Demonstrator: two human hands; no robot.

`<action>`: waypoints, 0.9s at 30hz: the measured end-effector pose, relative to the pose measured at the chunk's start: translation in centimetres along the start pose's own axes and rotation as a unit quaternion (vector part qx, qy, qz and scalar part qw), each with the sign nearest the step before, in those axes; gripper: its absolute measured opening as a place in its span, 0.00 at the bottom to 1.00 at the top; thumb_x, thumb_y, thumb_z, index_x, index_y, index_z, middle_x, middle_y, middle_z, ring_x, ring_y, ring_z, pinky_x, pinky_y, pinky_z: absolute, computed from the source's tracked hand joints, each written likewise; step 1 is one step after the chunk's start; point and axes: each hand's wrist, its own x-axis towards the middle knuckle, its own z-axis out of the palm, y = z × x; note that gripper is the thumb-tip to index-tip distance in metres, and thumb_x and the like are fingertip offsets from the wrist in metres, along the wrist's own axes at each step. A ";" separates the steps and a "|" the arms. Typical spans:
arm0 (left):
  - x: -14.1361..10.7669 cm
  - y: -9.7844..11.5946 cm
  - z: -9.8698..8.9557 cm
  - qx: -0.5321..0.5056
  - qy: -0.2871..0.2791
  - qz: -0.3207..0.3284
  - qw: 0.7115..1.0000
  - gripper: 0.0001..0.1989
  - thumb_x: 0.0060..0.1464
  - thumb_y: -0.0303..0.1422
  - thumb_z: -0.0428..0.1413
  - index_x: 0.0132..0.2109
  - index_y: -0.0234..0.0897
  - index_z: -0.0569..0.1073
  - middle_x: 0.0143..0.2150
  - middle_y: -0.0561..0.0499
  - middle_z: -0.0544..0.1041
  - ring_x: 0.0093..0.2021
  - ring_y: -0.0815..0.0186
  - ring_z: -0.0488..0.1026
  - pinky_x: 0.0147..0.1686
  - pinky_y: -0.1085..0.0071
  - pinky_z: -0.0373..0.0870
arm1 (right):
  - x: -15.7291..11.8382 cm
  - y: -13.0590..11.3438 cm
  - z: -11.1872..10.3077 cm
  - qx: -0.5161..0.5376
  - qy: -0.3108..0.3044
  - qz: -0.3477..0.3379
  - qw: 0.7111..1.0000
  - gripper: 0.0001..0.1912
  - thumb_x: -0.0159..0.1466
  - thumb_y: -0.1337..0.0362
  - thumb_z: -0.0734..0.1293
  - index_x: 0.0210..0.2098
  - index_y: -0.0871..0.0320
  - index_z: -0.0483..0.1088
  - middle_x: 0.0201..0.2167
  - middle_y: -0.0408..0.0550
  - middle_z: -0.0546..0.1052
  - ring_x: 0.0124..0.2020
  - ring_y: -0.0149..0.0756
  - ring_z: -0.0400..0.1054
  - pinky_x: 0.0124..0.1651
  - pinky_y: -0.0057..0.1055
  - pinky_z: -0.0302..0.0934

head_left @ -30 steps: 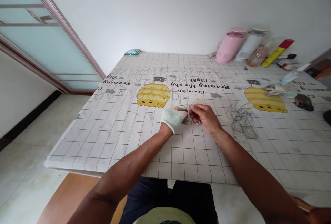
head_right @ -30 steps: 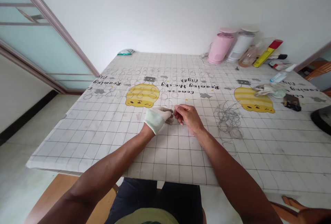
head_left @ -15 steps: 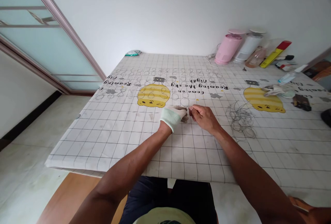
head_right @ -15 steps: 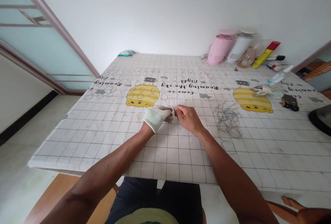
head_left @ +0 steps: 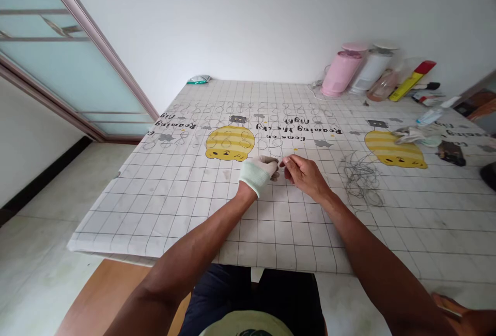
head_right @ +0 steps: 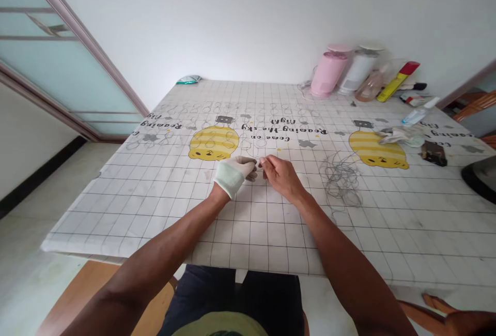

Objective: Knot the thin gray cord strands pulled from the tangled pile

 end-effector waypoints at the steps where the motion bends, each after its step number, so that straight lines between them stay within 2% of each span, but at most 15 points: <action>1: 0.0 -0.1 -0.1 0.008 0.006 0.009 1.000 0.04 0.56 0.28 0.64 0.39 0.34 0.82 0.28 0.51 0.80 0.28 0.68 0.79 0.30 0.75 0.77 | 0.0 0.0 -0.1 0.014 0.010 0.009 1.000 0.29 0.75 0.38 0.59 0.37 0.55 0.74 0.26 0.46 0.77 0.24 0.35 0.68 0.27 0.31 0.63; 4: 0.0 -0.3 -0.3 0.022 0.019 0.033 0.999 0.07 0.56 0.28 0.62 0.42 0.34 0.83 0.30 0.50 0.81 0.29 0.67 0.80 0.30 0.74 0.78 | -0.1 0.0 -0.5 0.057 0.033 0.029 0.997 0.28 0.74 0.37 0.60 0.39 0.55 0.74 0.27 0.46 0.76 0.24 0.35 0.69 0.25 0.31 0.62; 7: 0.1 -0.3 -0.4 0.030 0.019 0.032 0.999 0.09 0.57 0.27 0.60 0.44 0.33 0.83 0.28 0.51 0.80 0.28 0.66 0.80 0.29 0.73 0.78 | 0.0 0.2 -0.7 0.075 0.029 0.040 0.996 0.26 0.72 0.37 0.65 0.38 0.55 0.74 0.27 0.46 0.76 0.24 0.35 0.69 0.22 0.30 0.61; 12: -0.2 0.2 -0.1 0.053 0.018 0.010 0.998 0.07 0.58 0.26 0.59 0.41 0.33 0.82 0.30 0.51 0.80 0.28 0.67 0.80 0.27 0.75 0.76 | 0.0 0.1 -0.3 0.058 -0.009 0.048 0.997 0.21 0.72 0.44 0.67 0.33 0.55 0.71 0.25 0.44 0.75 0.22 0.32 0.68 0.23 0.28 0.61; 16: -0.5 0.6 0.0 0.080 0.005 -0.005 0.997 0.06 0.60 0.29 0.58 0.36 0.34 0.80 0.30 0.49 0.80 0.27 0.67 0.79 0.28 0.74 0.76 | 0.1 0.4 -0.7 0.054 -0.001 0.068 0.996 0.18 0.73 0.50 0.67 0.32 0.55 0.70 0.24 0.43 0.75 0.21 0.31 0.67 0.22 0.27 0.61; 19: -0.5 0.5 0.0 0.112 0.010 -0.011 0.994 0.09 0.61 0.33 0.58 0.33 0.35 0.78 0.31 0.49 0.80 0.26 0.68 0.78 0.26 0.74 0.74 | 0.5 1.3 -2.2 0.067 0.034 0.124 0.989 0.15 0.72 0.55 0.66 0.31 0.56 0.71 0.24 0.44 0.75 0.19 0.30 0.67 0.20 0.27 0.60; 23: -0.1 -0.5 -0.1 0.116 0.001 -0.010 0.993 0.09 0.61 0.34 0.57 0.34 0.36 0.78 0.33 0.50 0.81 0.26 0.69 0.76 0.25 0.75 0.70 | 1.8 2.6 -5.2 0.013 0.074 0.181 0.981 0.11 0.70 0.62 0.68 0.31 0.58 0.73 0.23 0.46 0.76 0.17 0.30 0.66 0.17 0.27 0.57; 27: 0.0 -1.5 -0.1 0.169 -0.008 0.022 0.985 0.11 0.62 0.35 0.55 0.32 0.38 0.78 0.32 0.50 0.81 0.27 0.67 0.76 0.25 0.73 0.69 | 4.1 3.3 -6.8 -0.002 0.090 0.231 0.969 0.11 0.71 0.65 0.69 0.31 0.60 0.74 0.22 0.46 0.76 0.15 0.28 0.63 0.15 0.26 0.53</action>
